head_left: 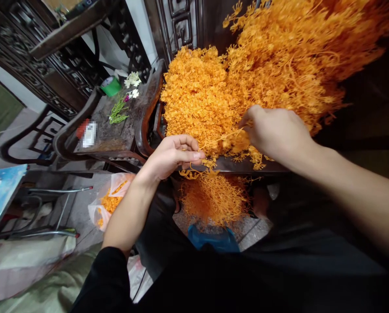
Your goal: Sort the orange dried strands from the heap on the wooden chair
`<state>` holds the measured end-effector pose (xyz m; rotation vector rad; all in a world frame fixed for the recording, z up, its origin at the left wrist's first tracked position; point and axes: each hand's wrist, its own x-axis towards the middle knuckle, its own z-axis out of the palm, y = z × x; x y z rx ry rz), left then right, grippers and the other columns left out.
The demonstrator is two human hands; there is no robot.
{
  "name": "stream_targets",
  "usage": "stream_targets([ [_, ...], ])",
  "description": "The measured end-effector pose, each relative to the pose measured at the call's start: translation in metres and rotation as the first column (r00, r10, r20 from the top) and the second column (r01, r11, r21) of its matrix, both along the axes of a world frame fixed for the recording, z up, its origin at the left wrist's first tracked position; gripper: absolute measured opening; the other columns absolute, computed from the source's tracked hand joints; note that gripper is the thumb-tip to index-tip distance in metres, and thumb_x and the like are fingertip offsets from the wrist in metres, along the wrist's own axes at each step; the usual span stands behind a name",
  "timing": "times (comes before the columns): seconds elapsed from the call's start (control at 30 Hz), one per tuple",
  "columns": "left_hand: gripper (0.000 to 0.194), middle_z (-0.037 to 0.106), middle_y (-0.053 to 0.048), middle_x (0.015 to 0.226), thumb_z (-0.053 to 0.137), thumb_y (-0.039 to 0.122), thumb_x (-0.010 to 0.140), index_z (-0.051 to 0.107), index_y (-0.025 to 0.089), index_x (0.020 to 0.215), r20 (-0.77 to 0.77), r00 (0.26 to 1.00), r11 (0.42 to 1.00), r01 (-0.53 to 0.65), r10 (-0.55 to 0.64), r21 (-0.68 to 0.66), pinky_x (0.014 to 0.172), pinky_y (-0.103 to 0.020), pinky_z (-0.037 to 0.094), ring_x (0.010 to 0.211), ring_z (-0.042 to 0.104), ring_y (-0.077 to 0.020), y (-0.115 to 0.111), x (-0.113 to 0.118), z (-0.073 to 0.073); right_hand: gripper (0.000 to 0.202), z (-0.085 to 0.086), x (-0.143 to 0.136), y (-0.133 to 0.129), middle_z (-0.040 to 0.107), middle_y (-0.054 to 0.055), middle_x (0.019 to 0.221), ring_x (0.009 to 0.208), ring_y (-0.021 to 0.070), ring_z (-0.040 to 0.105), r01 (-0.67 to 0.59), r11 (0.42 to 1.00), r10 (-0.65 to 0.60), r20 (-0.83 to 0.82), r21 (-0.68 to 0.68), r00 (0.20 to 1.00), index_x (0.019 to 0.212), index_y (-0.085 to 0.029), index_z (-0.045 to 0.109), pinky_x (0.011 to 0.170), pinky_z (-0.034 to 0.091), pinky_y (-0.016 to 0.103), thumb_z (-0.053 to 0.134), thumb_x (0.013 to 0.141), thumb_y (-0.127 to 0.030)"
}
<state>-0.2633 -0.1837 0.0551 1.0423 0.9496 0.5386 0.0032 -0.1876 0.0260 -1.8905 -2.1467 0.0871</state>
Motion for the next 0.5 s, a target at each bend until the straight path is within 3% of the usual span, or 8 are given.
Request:
stream_targets([
  [0.1, 0.039, 0.072, -0.007, 0.084, 0.086, 0.018, 0.062, 0.058, 0.009, 0.087, 0.012, 0.998, 0.998, -0.056, 0.056, -0.016, 0.048, -0.014, 0.043, 0.065, 0.069, -0.0094, 0.004, -0.006, 0.0, 0.024, 0.004, 0.01, 0.002, 0.067, 0.011, 0.073, 0.064, 0.0172, 0.056, -0.092, 0.986, 0.043, -0.316, -0.141, 0.948, 0.114, -0.014, 0.065, 0.068, 0.037, 0.036, 0.067, 0.092, -0.024],
  [0.17, 0.038, 0.073, -0.006, 0.087, 0.084, 0.015, 0.063, 0.057, 0.01, 0.09, 0.064, 0.989, 0.991, -0.131, 0.133, -0.032, 0.052, -0.014, 0.047, 0.065, 0.068, -0.0077, 0.01, -0.01, -0.001, 0.036, 0.005, 0.016, 0.001, 0.066, 0.005, 0.067, 0.054, 0.0136, 0.056, -0.235, 0.932, 0.03, -0.586, -0.277, 0.81, 0.123, -0.016, 0.063, 0.062, 0.039, 0.032, 0.071, 0.091, -0.029],
  [0.23, 0.037, 0.072, -0.005, 0.09, 0.08, 0.012, 0.065, 0.056, 0.011, 0.093, 0.137, 0.971, 0.98, -0.188, 0.195, -0.061, 0.056, -0.014, 0.05, 0.066, 0.067, -0.0056, 0.016, -0.014, -0.002, 0.047, 0.005, 0.021, -0.002, 0.068, 0.003, 0.072, 0.047, 0.0105, 0.053, -0.355, 0.869, -0.025, -0.748, -0.344, 0.664, 0.129, -0.018, 0.063, 0.054, 0.038, 0.03, 0.075, 0.086, -0.031],
  [0.4, 0.037, 0.071, -0.003, 0.093, 0.079, 0.01, 0.067, 0.055, 0.012, 0.095, 0.246, 0.936, 0.965, -0.222, 0.251, -0.139, 0.054, -0.011, 0.044, 0.067, 0.065, -0.0041, 0.024, -0.017, -0.007, 0.049, 0.004, 0.021, -0.012, 0.07, 0.002, 0.078, 0.041, 0.0063, 0.048, -0.479, 0.813, -0.145, -0.912, -0.331, 0.385, 0.13, -0.021, 0.063, 0.047, 0.03, 0.027, 0.076, 0.083, -0.027],
  [0.5, 0.035, 0.072, -0.003, 0.095, 0.079, 0.01, 0.069, 0.057, 0.012, 0.096, 0.231, 0.938, 0.964, -0.234, 0.258, -0.125, 0.057, -0.012, 0.047, 0.068, 0.066, -0.0036, 0.023, -0.013, -0.011, 0.031, 0.004, 0.02, -0.015, 0.071, 0.004, 0.077, 0.038, 0.0052, 0.045, -0.512, 0.821, -0.182, -0.966, -0.252, 0.184, 0.108, -0.019, 0.07, 0.042, 0.024, 0.025, 0.08, 0.08, -0.029],
])
